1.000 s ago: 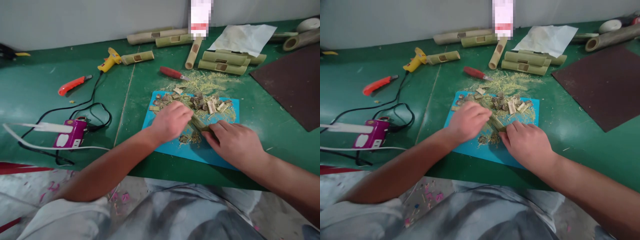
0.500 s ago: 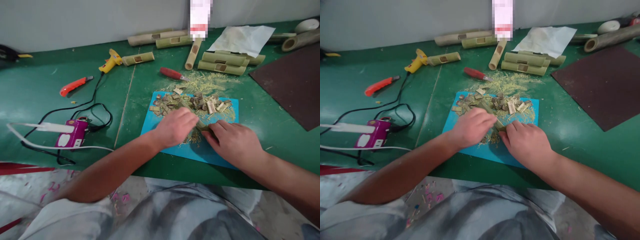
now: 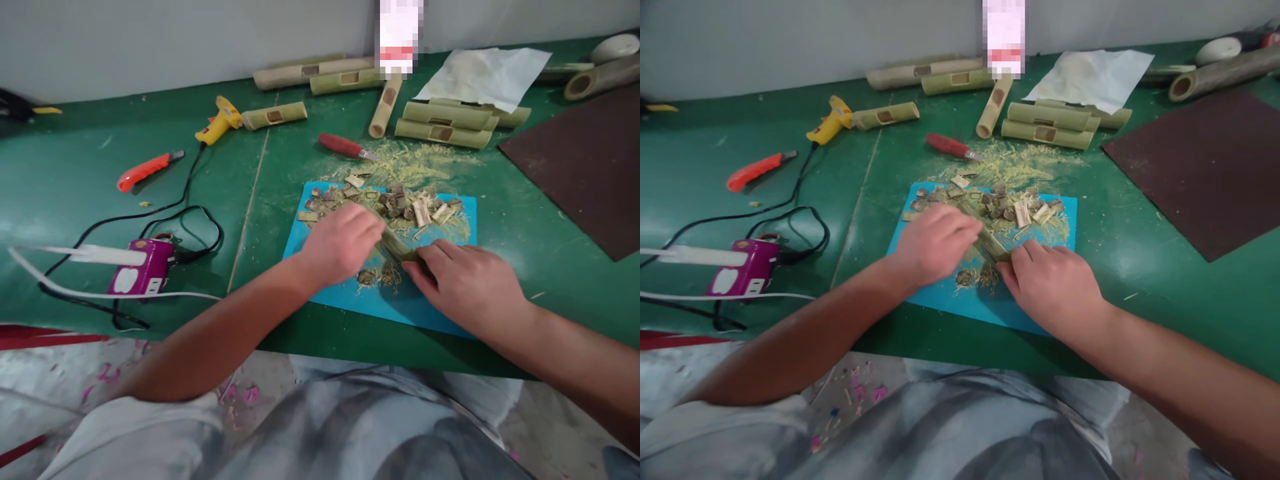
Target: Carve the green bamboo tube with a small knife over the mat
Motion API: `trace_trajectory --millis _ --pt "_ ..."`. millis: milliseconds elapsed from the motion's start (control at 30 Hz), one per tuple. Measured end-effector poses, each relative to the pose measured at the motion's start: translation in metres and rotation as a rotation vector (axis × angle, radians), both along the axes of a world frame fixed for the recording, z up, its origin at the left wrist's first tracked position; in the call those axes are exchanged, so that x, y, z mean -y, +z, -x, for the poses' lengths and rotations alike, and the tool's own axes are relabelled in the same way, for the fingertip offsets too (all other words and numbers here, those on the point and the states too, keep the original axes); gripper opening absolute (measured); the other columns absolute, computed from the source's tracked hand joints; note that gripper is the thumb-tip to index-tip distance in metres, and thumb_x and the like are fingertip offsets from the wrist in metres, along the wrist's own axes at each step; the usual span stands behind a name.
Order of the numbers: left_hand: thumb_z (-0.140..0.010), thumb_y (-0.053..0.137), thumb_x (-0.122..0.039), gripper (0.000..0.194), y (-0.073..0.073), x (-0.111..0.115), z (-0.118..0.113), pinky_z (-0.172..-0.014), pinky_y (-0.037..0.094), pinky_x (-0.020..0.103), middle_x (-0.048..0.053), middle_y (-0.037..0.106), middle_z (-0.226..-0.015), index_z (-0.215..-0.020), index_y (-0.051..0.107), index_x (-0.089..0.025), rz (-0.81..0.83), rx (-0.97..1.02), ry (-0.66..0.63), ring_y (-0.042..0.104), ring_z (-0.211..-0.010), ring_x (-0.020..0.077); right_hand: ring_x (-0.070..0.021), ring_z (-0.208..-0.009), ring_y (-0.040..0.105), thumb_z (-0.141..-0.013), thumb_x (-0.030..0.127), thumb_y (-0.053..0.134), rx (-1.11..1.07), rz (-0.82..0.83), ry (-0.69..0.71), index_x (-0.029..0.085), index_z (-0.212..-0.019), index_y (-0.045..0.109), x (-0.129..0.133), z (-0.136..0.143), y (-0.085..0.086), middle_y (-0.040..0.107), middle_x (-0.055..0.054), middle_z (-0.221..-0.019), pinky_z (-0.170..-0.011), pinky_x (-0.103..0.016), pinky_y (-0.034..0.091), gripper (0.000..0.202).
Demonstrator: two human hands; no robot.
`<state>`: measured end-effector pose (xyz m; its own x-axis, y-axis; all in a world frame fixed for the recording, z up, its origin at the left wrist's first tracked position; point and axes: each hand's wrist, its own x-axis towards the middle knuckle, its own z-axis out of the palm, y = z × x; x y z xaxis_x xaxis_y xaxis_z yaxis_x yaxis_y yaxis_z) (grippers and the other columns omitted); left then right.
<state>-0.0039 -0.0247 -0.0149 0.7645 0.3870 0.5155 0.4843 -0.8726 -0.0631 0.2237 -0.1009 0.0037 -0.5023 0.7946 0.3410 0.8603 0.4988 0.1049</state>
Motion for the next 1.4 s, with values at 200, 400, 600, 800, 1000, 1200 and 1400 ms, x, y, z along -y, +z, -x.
trace_trajectory --millis 200,400,600,800,1000,1200,1400 --pt "-0.102 0.047 -0.019 0.021 0.0003 -0.0025 0.0007 -0.083 0.052 0.035 0.007 0.071 -0.096 -0.103 0.067 -0.014 0.008 0.067 0.018 0.06 -0.092 0.0187 -0.014 -0.051 0.047 -0.098 0.034 0.048 -0.002 0.014 -0.016 0.016 -0.075 0.068 -0.0003 0.0007 -0.0004 0.062 -0.002 -0.063 -0.055 -0.031 0.027 0.035" --pt "-0.101 0.049 -0.017 0.019 0.0003 -0.0058 0.0033 -0.081 0.053 0.032 0.006 0.072 -0.096 -0.104 0.067 -0.013 -0.016 0.071 -0.011 0.061 -0.091 0.0181 -0.0131 -0.05 0.046 -0.099 0.034 0.047 -0.006 0.014 0.003 0.017 -0.072 0.067 0.0003 0.0009 -0.0001 0.061 -0.002 -0.062 -0.055 -0.031 0.027 0.038" --pt "-0.102 0.046 -0.017 0.022 0.0003 -0.0062 0.005 -0.082 0.053 0.032 0.006 0.071 -0.096 -0.103 0.067 -0.014 0.002 0.047 -0.031 0.062 -0.093 0.0176 -0.0129 -0.051 0.045 -0.099 0.034 0.046 -0.006 0.043 -0.01 0.016 -0.073 0.067 -0.0003 0.0009 -0.0002 0.061 -0.003 -0.062 -0.055 -0.031 0.026 0.038" --pt "-0.101 0.047 -0.017 0.022 0.0006 -0.0052 0.0042 -0.082 0.054 0.033 0.007 0.071 -0.097 -0.103 0.068 -0.014 -0.014 0.043 -0.013 0.062 -0.093 0.0184 -0.0133 -0.051 0.046 -0.099 0.034 0.045 0.004 0.079 -0.02 0.016 -0.075 0.068 -0.0008 0.0018 0.0029 0.062 -0.003 -0.063 -0.055 -0.031 0.025 0.038" --pt "-0.102 0.045 -0.018 0.023 0.0009 -0.0072 0.0047 -0.084 0.054 0.035 0.008 0.072 -0.097 -0.104 0.068 -0.014 0.036 0.078 0.007 0.063 -0.094 0.0188 -0.0135 -0.051 0.045 -0.099 0.033 0.046 0.001 0.048 -0.017 0.016 -0.073 0.067 0.0006 0.0026 0.0025 0.061 -0.003 -0.062 -0.055 -0.031 0.025 0.037" --pt "-0.102 0.044 -0.02 0.024 0.0005 -0.0056 0.0036 -0.086 0.054 0.036 0.007 0.071 -0.098 -0.105 0.068 -0.016 0.08 0.058 -0.007 0.062 -0.096 0.019 -0.0132 -0.052 0.046 -0.099 0.033 0.047 0.024 0.044 -0.024 0.017 -0.075 0.067 0.0011 0.0026 0.0032 0.062 -0.003 -0.064 -0.056 -0.031 0.025 0.036" --pt "-0.101 0.047 -0.018 0.022 -0.001 -0.0081 0.0032 -0.085 0.054 0.034 0.007 0.072 -0.1 -0.105 0.068 -0.016 0.071 0.053 -0.063 0.063 -0.098 0.0184 -0.0131 -0.051 0.044 -0.1 0.034 0.044 0.006 0.111 -0.042 0.017 -0.074 0.066 0.0005 0.0025 0.0039 0.062 -0.004 -0.064 -0.055 -0.031 0.023 0.038"
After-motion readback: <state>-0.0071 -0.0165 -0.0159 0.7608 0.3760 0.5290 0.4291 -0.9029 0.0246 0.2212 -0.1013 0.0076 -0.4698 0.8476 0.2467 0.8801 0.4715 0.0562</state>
